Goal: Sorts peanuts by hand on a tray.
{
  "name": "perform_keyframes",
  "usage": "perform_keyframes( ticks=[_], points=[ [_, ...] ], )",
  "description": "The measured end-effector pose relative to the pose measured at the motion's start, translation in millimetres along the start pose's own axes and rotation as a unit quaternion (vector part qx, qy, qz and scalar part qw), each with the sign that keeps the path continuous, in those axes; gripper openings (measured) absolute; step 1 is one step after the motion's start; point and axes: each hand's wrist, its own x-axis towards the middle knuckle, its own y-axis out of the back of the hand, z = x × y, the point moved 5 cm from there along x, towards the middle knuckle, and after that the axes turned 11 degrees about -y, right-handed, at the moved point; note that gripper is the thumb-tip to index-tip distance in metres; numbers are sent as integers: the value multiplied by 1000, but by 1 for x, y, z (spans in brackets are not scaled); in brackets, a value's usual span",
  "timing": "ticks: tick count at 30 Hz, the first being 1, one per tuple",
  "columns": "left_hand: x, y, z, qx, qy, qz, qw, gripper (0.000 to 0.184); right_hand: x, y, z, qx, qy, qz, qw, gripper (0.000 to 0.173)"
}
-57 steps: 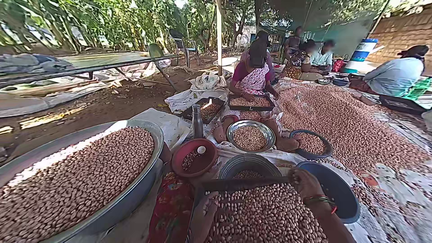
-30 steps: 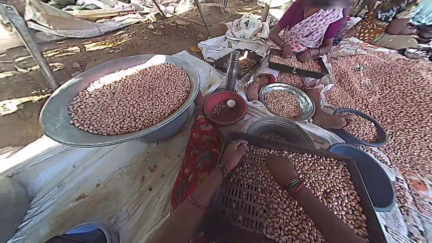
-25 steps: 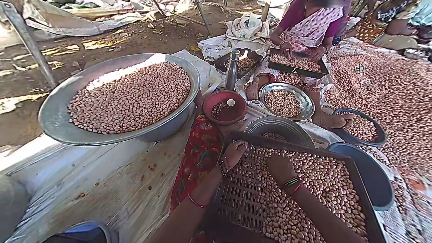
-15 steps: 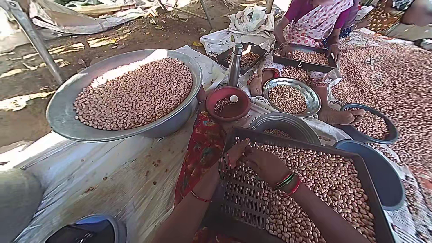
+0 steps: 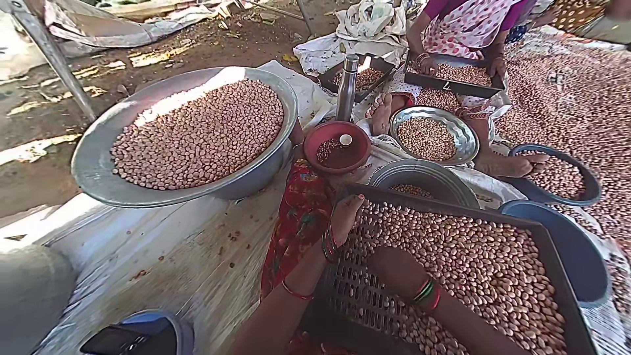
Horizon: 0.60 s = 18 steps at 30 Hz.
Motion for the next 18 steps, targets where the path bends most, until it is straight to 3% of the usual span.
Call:
perform_keyframes(
  ticks=[3,8,10,14,18],
  points=[
    [0,1,0,0,-3,1,1000,31,9,-25,-13,-16,23,33,999,27],
    [3,-1,2,-4,-5,8,1000,32,12,-9,-7,22,-23,33,999,26],
    [4,-1,2,-2,-4,10,1000,31,17,-8,-10,43,-5,35,998,28],
    [3,0,-1,7,-16,-1,1000,31,26,-24,-27,21,34,137,990,28],
    [1,0,-2,17,-21,-4,1000,30,27,-26,-36,23,14,134,991,29]
  ],
)
